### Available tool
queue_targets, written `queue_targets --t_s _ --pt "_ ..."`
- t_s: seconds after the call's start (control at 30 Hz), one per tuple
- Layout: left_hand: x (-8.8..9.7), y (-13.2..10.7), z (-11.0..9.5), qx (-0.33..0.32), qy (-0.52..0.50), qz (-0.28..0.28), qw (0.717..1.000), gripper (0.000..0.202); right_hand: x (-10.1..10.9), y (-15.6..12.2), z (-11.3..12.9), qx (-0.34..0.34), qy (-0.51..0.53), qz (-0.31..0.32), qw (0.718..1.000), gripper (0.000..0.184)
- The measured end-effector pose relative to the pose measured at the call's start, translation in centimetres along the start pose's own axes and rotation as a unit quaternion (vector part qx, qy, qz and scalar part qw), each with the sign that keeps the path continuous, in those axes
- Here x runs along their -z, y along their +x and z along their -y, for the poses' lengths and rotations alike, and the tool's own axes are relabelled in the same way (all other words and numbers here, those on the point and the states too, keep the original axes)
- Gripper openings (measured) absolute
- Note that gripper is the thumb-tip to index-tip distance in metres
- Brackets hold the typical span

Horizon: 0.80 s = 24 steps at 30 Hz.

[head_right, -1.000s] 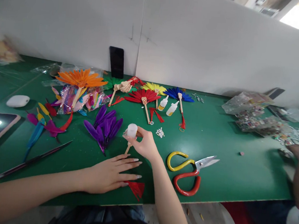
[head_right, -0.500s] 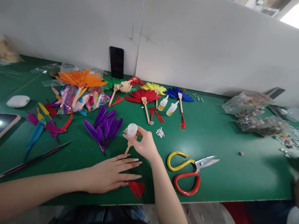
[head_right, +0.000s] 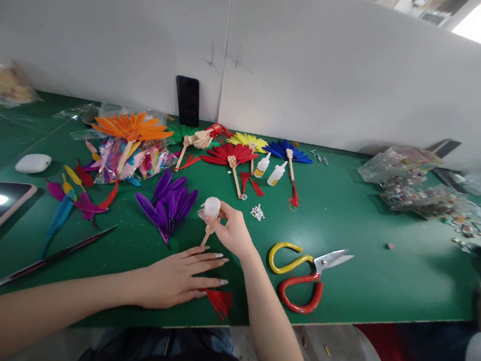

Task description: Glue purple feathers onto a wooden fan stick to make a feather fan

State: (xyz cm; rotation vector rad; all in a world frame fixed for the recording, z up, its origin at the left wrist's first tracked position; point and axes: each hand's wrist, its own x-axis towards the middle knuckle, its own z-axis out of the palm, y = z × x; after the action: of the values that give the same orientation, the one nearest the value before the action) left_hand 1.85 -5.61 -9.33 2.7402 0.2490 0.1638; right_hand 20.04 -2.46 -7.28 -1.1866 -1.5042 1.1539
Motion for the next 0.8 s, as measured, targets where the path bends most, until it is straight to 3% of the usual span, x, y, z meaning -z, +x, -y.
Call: queue_targets --t_s 0.8 --pt "-0.09 0.02 0.03 0.003 -0.009 0.005 1.000 0.042 -0.02 -0.07 0.00 -0.004 0.022 -0.012 1.000 0.025"
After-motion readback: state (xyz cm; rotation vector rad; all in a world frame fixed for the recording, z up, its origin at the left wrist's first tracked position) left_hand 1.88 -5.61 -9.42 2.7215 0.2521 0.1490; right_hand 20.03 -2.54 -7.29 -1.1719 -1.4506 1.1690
